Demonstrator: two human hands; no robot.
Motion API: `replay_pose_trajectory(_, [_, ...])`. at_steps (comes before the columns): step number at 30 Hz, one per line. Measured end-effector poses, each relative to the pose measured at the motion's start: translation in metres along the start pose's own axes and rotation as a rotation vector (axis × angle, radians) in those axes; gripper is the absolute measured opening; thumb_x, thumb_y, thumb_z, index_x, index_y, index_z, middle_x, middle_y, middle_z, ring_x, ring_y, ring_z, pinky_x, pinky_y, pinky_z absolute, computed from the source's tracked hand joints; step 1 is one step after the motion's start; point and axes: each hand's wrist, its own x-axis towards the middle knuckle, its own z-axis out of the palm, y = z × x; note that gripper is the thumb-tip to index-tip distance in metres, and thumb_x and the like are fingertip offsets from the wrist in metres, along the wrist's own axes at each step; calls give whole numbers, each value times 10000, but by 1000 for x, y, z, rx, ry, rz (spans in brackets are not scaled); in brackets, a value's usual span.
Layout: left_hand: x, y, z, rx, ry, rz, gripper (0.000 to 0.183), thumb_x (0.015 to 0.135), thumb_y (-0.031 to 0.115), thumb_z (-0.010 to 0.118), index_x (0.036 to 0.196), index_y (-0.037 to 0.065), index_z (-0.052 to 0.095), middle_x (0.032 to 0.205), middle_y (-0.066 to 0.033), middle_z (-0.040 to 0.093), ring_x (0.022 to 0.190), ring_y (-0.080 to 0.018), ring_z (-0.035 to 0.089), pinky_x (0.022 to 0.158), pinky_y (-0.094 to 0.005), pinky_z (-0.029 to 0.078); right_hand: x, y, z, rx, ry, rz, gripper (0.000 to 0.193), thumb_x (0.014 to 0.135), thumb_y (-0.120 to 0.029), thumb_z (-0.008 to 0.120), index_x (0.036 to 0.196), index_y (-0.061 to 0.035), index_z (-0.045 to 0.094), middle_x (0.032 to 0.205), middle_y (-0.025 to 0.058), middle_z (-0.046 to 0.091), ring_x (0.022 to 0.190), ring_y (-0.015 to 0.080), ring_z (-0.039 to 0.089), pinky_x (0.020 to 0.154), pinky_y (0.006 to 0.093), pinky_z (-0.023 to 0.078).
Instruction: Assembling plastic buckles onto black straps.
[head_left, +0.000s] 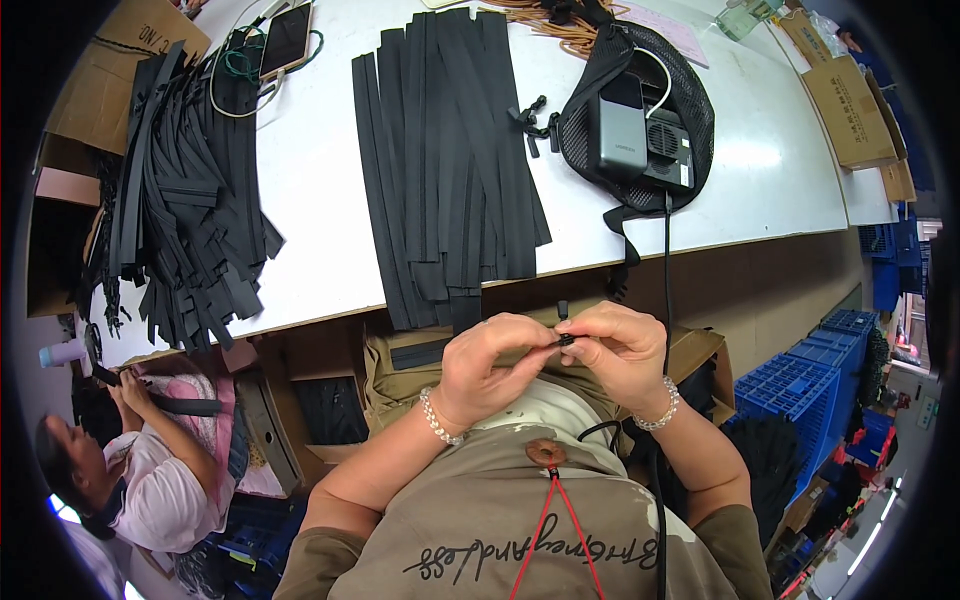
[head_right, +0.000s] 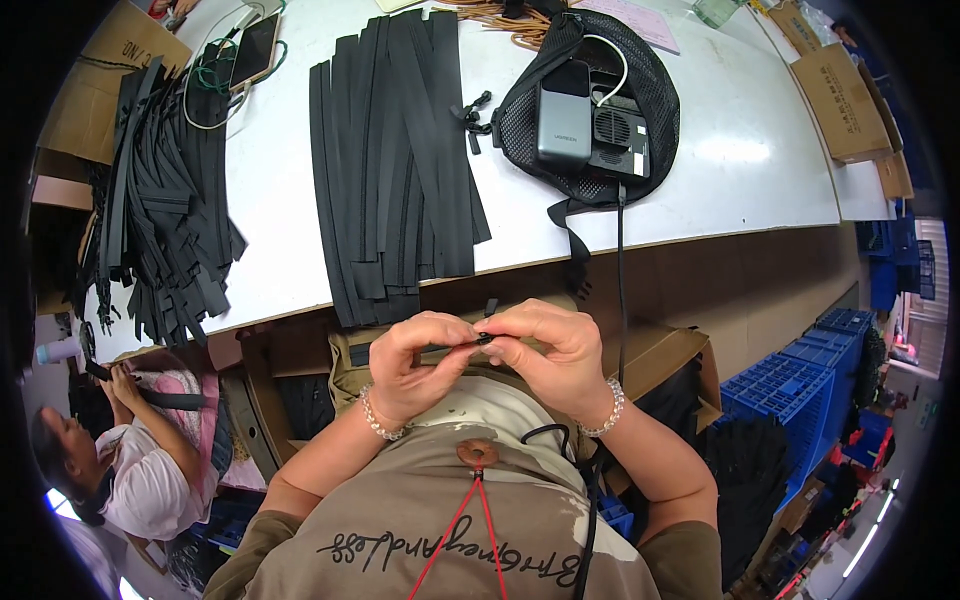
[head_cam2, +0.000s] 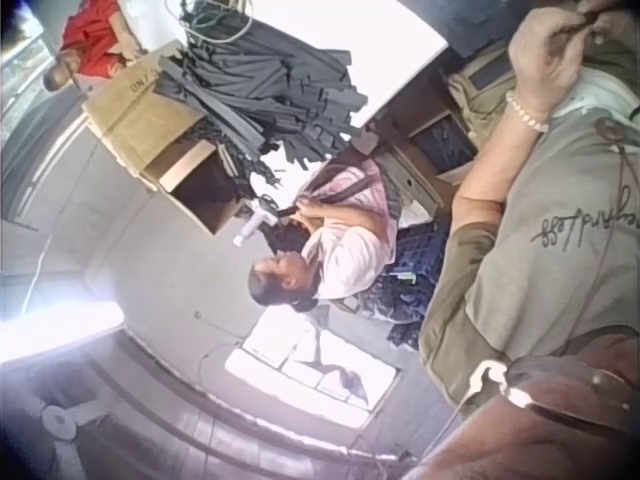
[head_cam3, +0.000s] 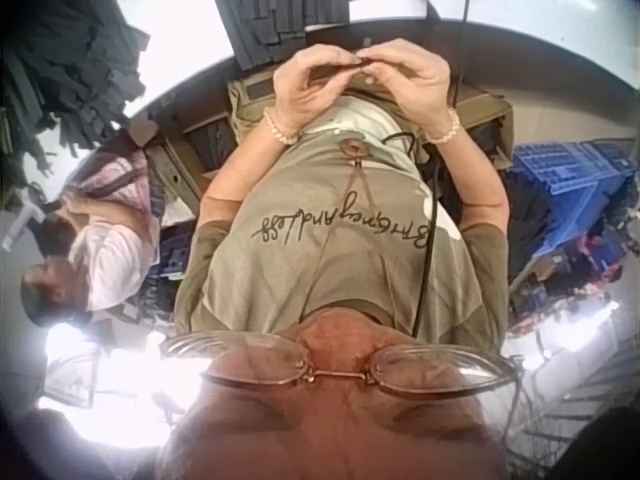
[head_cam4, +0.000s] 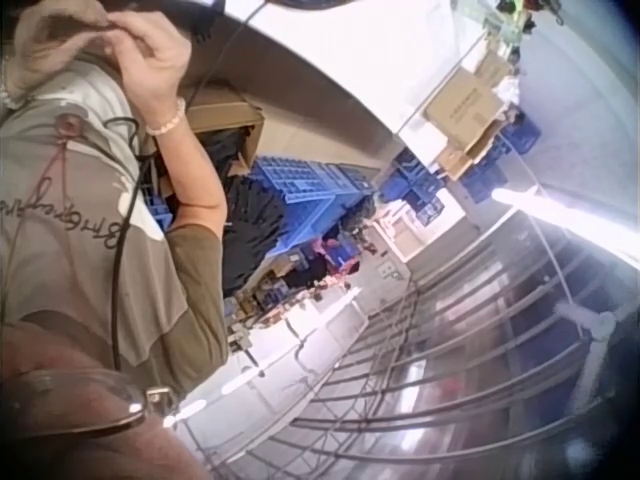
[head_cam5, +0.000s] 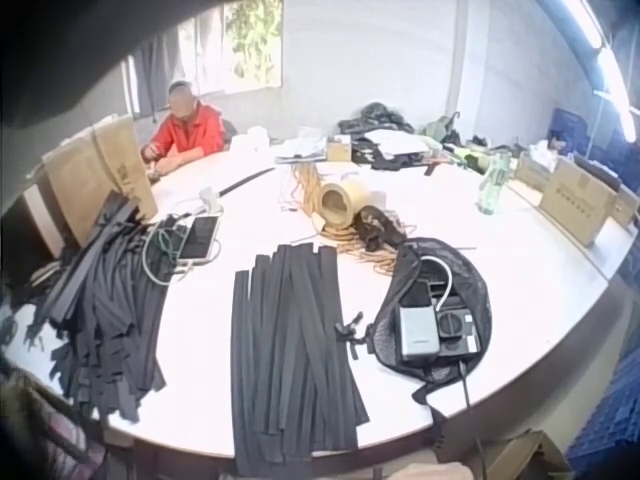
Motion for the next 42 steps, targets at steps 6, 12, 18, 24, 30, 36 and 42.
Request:
replay_pose_trajectory(6, [8, 7, -1, -51, -28, -296, 227, 777, -10, 674, 1002, -3, 648, 862, -78, 666, 766, -136, 631, 681, -225, 499, -1, 1, 5, 174, 104, 85, 215, 816, 32, 628, 1026, 49, 585, 797, 63, 609, 696, 105, 616, 605, 201, 494])
replay_pose_trajectory(12, [8, 5, -1, -367, 20, -645, 197, 848, 22, 625, 1043, -2, 643, 879, -34, 644, 784, -61, 585, 681, -195, 480, 5, 5, 0, 213, 12, 408, 74, 846, 6, 608, 908, 45, 594, 717, 32, 590, 625, 75, 592, 550, 187, 473])
replay_pose_trajectory(18, [12, 0, -2, -410, -65, -680, 221, 876, 7, 569, 1093, -23, 596, 787, -7, 592, 723, -45, 544, 656, -188, 464, 5, 10, 1, 225, 16, 391, 69, 882, -32, 566, 868, 26, 600, 711, 26, 566, 550, 72, 530, 485, 196, 431])
replay_pose_trajectory(24, [10, -7, -3, -601, 95, -870, 205, 912, 78, 529, 1079, -14, 603, 800, -15, 595, 700, -62, 557, 656, -205, 483, 6, 4, -3, 99, -100, 374, 139, 913, -89, 538, 838, 12, 599, 601, -38, 506, 496, 14, 434, 441, 171, 327])
replay_pose_trajectory(30, [12, -5, -5, -795, 114, -989, 234, 914, 119, 550, 1111, 2, 599, 818, -13, 597, 702, -61, 565, 664, -216, 501, 10, 4, 2, 268, -40, 420, 191, 923, -135, 530, 799, -10, 604, 604, -21, 515, 483, 16, 417, 427, 167, 310])
replay_pose_trajectory(36, [12, -4, -7, -820, 82, -1009, 233, 916, 128, 546, 1103, 2, 602, 796, 0, 589, 692, -57, 562, 652, -228, 523, 13, 4, -3, 501, -28, 570, 202, 898, -158, 574, 734, -42, 587, 606, -21, 514, 487, 5, 388, 421, 157, 261])
replay_pose_trajectory(42, [13, -1, -8, -805, 33, -1027, 211, 911, 121, 548, 1071, -1, 612, 781, 5, 605, 676, -46, 562, 625, -218, 518, 17, 6, -3, 544, -53, 603, 199, 887, -156, 578, 712, -61, 577, 603, -38, 511, 489, -12, 358, 416, 150, 224])
